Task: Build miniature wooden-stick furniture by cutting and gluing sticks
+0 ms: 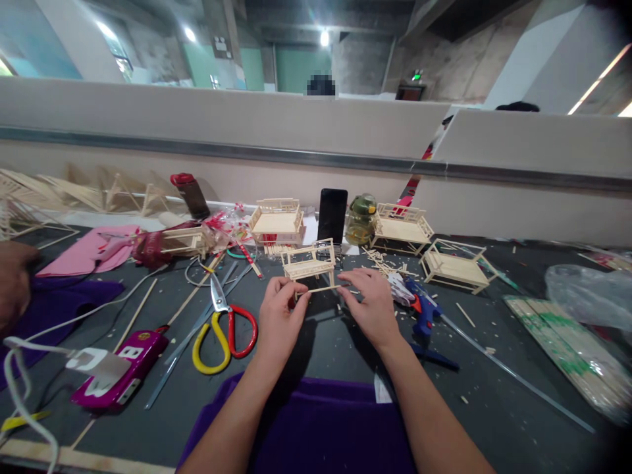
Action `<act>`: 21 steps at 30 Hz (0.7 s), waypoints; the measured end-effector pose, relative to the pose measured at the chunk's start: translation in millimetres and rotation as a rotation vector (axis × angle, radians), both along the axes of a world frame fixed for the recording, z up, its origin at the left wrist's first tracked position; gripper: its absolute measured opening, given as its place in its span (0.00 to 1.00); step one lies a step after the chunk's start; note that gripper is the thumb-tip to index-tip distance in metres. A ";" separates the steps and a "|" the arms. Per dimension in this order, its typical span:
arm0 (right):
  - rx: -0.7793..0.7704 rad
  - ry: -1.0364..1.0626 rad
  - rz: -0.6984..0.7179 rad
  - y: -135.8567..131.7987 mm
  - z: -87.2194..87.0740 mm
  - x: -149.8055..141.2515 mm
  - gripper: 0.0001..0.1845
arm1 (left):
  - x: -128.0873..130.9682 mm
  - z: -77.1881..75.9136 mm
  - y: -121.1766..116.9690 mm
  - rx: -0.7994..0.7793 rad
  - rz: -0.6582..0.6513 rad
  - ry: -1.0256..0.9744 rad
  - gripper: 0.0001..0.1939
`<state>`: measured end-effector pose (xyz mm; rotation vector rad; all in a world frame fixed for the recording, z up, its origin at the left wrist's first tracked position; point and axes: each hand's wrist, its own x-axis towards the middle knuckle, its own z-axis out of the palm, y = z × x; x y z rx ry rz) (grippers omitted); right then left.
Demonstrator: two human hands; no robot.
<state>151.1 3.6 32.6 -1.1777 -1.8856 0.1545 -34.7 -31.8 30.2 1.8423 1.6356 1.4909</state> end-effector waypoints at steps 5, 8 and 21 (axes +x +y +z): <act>-0.017 -0.029 -0.034 5.9 -9.8 -0.9 0.06 | 0.4 1.7 -0.8 -0.011 0.000 -0.002 0.04; -0.009 -0.030 -0.051 4.6 -9.9 -3.1 0.05 | 0.5 2.5 -0.8 -0.013 0.005 0.003 0.04; -0.025 -0.024 -0.063 2.4 -9.7 -8.3 0.04 | 0.4 3.2 -2.2 -0.025 -0.006 -0.010 0.03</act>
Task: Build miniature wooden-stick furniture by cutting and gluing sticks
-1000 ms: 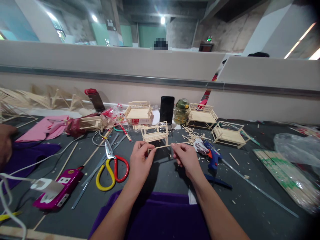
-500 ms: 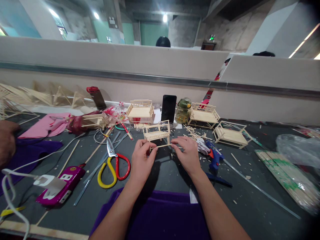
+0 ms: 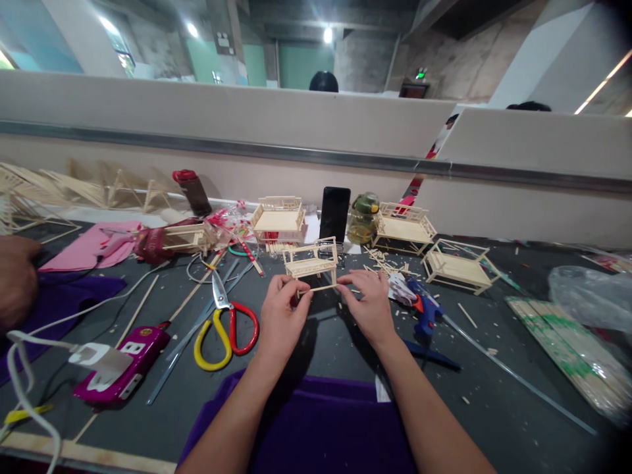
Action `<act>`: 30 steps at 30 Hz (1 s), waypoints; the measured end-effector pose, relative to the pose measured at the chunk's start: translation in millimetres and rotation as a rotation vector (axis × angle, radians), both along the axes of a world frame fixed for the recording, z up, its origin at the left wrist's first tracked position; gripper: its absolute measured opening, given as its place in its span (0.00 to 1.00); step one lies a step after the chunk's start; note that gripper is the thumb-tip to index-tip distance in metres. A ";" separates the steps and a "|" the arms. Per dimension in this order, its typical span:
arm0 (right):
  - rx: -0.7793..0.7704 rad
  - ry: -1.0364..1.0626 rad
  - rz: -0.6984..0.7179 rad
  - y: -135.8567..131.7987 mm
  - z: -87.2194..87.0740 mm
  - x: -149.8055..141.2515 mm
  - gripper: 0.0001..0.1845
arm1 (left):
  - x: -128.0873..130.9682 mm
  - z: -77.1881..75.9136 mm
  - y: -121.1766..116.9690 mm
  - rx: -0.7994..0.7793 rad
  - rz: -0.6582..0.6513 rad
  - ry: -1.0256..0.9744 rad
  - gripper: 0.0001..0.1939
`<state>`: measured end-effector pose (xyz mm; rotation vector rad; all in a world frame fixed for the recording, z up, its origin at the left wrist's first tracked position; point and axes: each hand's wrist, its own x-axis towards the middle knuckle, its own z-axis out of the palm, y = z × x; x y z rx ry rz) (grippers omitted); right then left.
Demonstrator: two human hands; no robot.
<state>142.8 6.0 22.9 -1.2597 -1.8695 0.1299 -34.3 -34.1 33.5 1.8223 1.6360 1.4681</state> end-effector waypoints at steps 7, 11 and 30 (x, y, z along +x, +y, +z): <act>-0.002 0.011 -0.012 -0.6 1.5 -1.3 0.03 | -0.3 -0.1 -0.2 0.004 0.003 0.009 0.03; 0.002 0.018 -0.014 -1.9 2.4 -1.8 0.02 | 0.3 -0.4 0.4 0.003 0.009 0.012 0.04; -0.002 0.014 -0.002 -1.9 2.1 -1.7 0.04 | 0.8 0.8 0.2 -0.001 0.010 0.015 0.04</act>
